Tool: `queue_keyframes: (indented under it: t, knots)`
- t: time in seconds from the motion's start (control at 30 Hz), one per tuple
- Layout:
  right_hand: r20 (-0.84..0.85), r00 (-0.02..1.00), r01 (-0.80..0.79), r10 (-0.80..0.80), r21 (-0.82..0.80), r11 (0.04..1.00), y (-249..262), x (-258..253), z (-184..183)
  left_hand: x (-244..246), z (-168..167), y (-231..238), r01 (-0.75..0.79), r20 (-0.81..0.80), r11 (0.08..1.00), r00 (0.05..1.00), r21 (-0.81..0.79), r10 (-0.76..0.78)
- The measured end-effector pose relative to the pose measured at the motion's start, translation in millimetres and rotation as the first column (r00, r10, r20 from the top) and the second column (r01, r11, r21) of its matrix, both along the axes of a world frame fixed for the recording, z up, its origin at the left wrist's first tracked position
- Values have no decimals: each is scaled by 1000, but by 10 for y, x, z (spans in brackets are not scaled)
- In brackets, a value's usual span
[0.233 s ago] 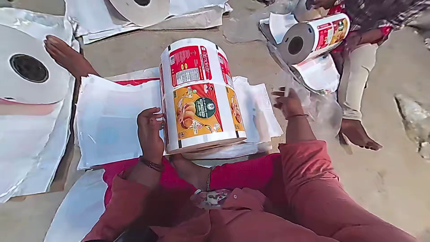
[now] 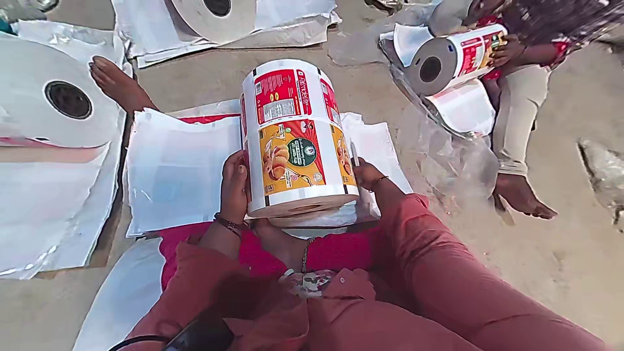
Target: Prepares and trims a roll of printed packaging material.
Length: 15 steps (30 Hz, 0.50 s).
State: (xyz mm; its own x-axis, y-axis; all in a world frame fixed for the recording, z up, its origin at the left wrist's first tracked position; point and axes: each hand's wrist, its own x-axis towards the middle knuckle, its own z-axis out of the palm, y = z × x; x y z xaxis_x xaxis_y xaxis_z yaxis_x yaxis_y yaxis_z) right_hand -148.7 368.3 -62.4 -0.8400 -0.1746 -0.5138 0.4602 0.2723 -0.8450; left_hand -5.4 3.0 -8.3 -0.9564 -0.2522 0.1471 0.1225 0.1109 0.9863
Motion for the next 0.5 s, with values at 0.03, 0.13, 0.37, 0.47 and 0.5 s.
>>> queue_keyframes:
  t: [0.03,0.13,0.37,0.47,0.5]
  knots:
    - [-29,997,70,-69,59,996,108,-21,-49,9,-9,-6,21,29,1000,999,17,-21]
    - [-76,965,258,-251,101,961,379,-40,-103,-17,-65,-54,36,60,999,998,3,-36]
    - [-290,913,395,-286,460,795,345,-10,765,-62,-86,-78,9,174,999,985,34,-14]
    - [-418,893,321,-166,335,886,3,44,1387,-108,-27,-23,4,156,997,988,73,-15]
    - [-451,886,275,-105,331,902,-126,20,1546,-115,-1,-20,5,143,997,990,77,-16]
